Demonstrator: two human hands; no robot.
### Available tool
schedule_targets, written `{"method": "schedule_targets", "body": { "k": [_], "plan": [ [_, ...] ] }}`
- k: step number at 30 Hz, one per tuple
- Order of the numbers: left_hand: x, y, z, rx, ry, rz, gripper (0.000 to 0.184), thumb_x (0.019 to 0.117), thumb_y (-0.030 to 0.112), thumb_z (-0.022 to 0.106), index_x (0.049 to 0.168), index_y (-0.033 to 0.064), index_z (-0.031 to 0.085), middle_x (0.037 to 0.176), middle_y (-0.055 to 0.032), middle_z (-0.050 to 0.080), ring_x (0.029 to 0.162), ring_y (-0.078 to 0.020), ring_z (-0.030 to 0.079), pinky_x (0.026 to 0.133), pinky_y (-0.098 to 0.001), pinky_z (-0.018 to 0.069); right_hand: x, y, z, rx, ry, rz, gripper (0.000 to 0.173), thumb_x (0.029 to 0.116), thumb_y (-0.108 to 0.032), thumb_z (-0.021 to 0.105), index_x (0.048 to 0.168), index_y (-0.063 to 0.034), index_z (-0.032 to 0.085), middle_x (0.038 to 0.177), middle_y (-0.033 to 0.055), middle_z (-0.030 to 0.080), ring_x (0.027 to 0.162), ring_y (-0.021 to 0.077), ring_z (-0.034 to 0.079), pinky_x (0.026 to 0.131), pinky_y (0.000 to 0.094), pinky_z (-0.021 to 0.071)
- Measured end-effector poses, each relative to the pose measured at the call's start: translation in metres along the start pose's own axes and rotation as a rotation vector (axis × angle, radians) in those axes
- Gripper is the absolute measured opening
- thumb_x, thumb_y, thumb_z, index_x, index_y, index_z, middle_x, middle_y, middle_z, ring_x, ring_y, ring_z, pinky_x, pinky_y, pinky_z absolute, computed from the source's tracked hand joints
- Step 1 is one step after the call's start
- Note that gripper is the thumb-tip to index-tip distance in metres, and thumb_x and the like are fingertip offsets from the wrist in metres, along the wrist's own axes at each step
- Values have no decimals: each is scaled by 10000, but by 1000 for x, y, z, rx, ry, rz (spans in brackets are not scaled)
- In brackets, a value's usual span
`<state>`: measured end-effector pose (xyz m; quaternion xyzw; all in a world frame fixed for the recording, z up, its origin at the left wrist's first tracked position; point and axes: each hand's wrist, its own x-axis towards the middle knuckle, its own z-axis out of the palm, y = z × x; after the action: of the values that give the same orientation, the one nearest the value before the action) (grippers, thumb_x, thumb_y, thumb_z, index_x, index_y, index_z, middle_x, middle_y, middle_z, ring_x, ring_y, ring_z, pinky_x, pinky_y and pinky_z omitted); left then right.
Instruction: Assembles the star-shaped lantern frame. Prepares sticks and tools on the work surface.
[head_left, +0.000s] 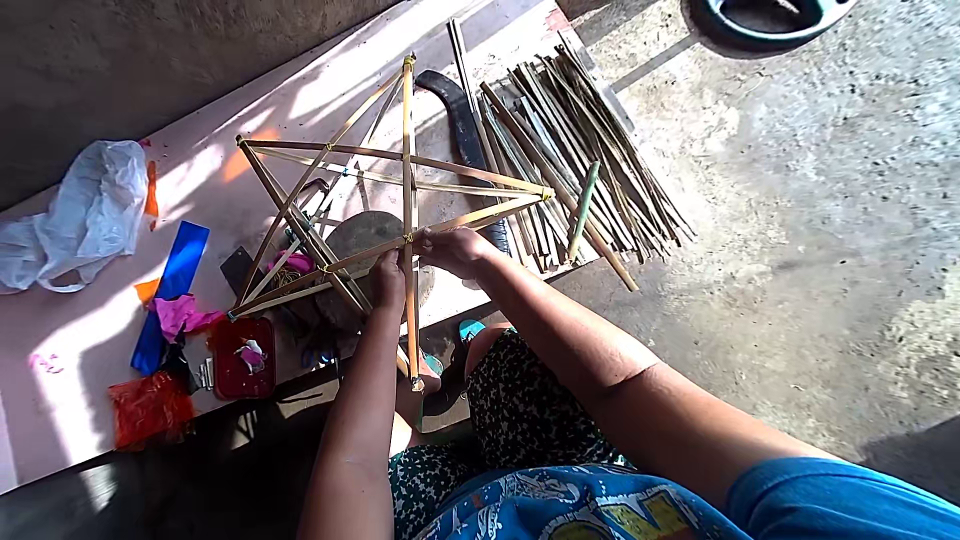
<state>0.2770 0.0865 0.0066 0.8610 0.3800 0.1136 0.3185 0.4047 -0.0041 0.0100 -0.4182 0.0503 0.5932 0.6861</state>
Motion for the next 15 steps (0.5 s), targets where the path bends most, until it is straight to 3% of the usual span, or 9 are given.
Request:
{"method": "schedule_targets", "body": {
  "k": [15],
  "plan": [
    [4,-1,-1,-1,-67,-11,234,1053,22,497,1085,-98,696,1108,-242,708,1066,-347,688,991,-467,513,0,-3,7,7,80,11,246,1090,-172,473,1104,7,641,929,78,728,852,153,724,823,305,597]
  ]
}}
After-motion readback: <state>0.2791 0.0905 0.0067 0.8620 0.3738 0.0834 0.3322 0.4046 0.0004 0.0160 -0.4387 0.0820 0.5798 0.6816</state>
